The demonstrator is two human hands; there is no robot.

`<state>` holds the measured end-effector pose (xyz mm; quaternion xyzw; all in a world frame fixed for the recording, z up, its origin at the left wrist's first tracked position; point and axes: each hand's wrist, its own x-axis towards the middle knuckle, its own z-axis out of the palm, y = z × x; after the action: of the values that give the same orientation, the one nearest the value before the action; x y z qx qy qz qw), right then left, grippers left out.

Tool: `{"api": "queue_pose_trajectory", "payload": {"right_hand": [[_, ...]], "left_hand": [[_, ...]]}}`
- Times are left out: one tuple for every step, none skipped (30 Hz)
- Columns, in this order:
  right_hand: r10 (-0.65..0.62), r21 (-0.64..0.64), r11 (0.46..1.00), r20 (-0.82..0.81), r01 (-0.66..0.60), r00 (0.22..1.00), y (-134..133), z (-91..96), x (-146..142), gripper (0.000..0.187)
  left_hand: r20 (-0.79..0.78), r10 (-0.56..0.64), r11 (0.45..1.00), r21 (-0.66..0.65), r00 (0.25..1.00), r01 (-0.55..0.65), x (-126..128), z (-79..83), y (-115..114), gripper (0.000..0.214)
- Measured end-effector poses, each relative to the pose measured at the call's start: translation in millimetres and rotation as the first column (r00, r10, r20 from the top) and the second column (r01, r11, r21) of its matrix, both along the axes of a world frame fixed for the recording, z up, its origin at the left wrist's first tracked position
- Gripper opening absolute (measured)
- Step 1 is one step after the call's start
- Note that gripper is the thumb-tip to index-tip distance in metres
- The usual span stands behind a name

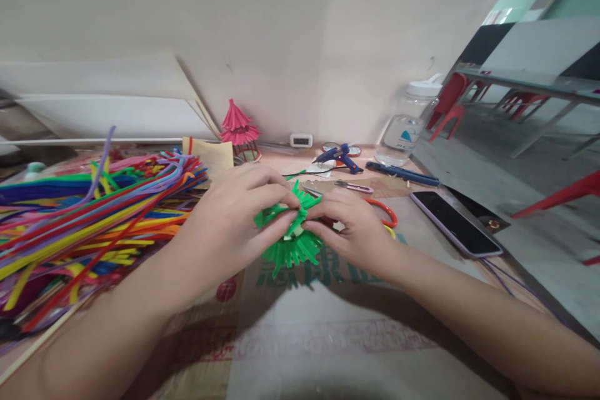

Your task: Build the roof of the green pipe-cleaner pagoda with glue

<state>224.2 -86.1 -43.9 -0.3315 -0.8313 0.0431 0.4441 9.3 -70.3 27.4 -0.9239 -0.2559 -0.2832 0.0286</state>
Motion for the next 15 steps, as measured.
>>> {"api": "queue_pose_trajectory", "payload": {"right_hand": [[-0.001, -0.003, 1.000, 0.000, 0.001, 1.000, 0.4, -0.4, 0.1, 0.005], [-0.001, -0.007, 1.000, -0.003, 0.001, 1.000, 0.7, -0.9, 0.2, 0.005], [-0.001, -0.010, 1.000, -0.005, 0.001, 1.000, 0.9, -1.5, 0.2, 0.005], [-0.001, -0.012, 1.000, -0.008, 0.001, 1.000, 1.0, -2.1, 0.3, 0.004], [-0.002, -0.011, 1.000, -0.011, 0.002, 1.000, 1.0, -2.7, 0.3, 0.004], [-0.003, -0.013, 1.000, -0.012, 0.003, 1.000, 0.8, -3.2, 0.2, 0.004], [-0.003, -0.014, 1.000, -0.012, 0.003, 1.000, 0.4, -3.5, 0.1, 0.004], [-0.004, -0.013, 1.000, -0.012, 0.003, 1.000, -0.1, -3.5, 0.0, 0.004], [-0.003, -0.012, 1.000, -0.014, 0.003, 1.000, -0.6, -3.2, -0.2, 0.004], [-0.001, -0.009, 1.000, -0.016, 0.000, 1.000, -1.0, -2.7, -0.4, 0.004], [0.003, -0.005, 1.000, -0.018, -0.003, 1.000, -1.4, -2.0, -0.7, 0.004], [0.008, 0.002, 1.000, -0.020, -0.008, 1.000, -1.7, -1.1, -1.0, 0.003], [0.011, 0.008, 1.000, -0.023, -0.010, 1.000, -1.9, -0.3, -1.3, 0.003], [0.013, 0.013, 1.000, -0.026, -0.012, 1.000, -1.9, 0.5, -1.7, 0.004], [0.014, 0.015, 1.000, -0.027, -0.013, 1.000, -1.8, 1.2, -2.0, 0.004]], "left_hand": [[-0.001, -0.007, 1.000, -0.005, 1.000, 0.007, 0.5, 0.6, -0.5, 0.014], [-0.003, -0.012, 1.000, -0.007, 1.000, 0.012, 0.7, 1.0, -1.0, 0.014], [-0.007, -0.014, 1.000, -0.008, 1.000, 0.014, 0.8, 1.4, -1.7, 0.015], [-0.011, -0.011, 1.000, -0.009, 1.000, 0.011, 0.7, 1.7, -2.5, 0.016], [-0.016, -0.003, 1.000, -0.008, 1.000, 0.003, 0.3, 1.9, -3.3, 0.017], [-0.022, 0.004, 1.000, -0.007, 1.000, -0.005, -0.3, 2.1, -3.9, 0.017], [-0.029, 0.009, 1.000, -0.010, 1.000, -0.009, -0.9, 2.3, -4.4, 0.017], [-0.034, 0.008, 1.000, -0.018, 0.999, -0.008, -1.7, 2.7, -4.6, 0.018], [-0.036, 0.007, 0.999, -0.034, 0.999, -0.008, -2.4, 3.1, -4.3, 0.018], [-0.029, 0.013, 0.998, -0.053, 0.999, -0.014, -3.2, 3.7, -3.5, 0.017], [-0.015, 0.029, 0.997, -0.074, 0.999, -0.030, -3.9, 4.4, -2.2, 0.016], [0.004, 0.057, 0.994, -0.094, 0.998, -0.057, -4.6, 5.1, -0.5, 0.016], [0.024, 0.093, 0.989, -0.115, 0.995, -0.089, -5.2, 5.8, 1.5, 0.016], [0.042, 0.124, 0.983, -0.138, 0.991, -0.117, -5.8, 6.6, 3.5, 0.017], [0.055, 0.143, 0.978, -0.161, 0.988, -0.133, -6.3, 7.2, 5.4, 0.018]]}}
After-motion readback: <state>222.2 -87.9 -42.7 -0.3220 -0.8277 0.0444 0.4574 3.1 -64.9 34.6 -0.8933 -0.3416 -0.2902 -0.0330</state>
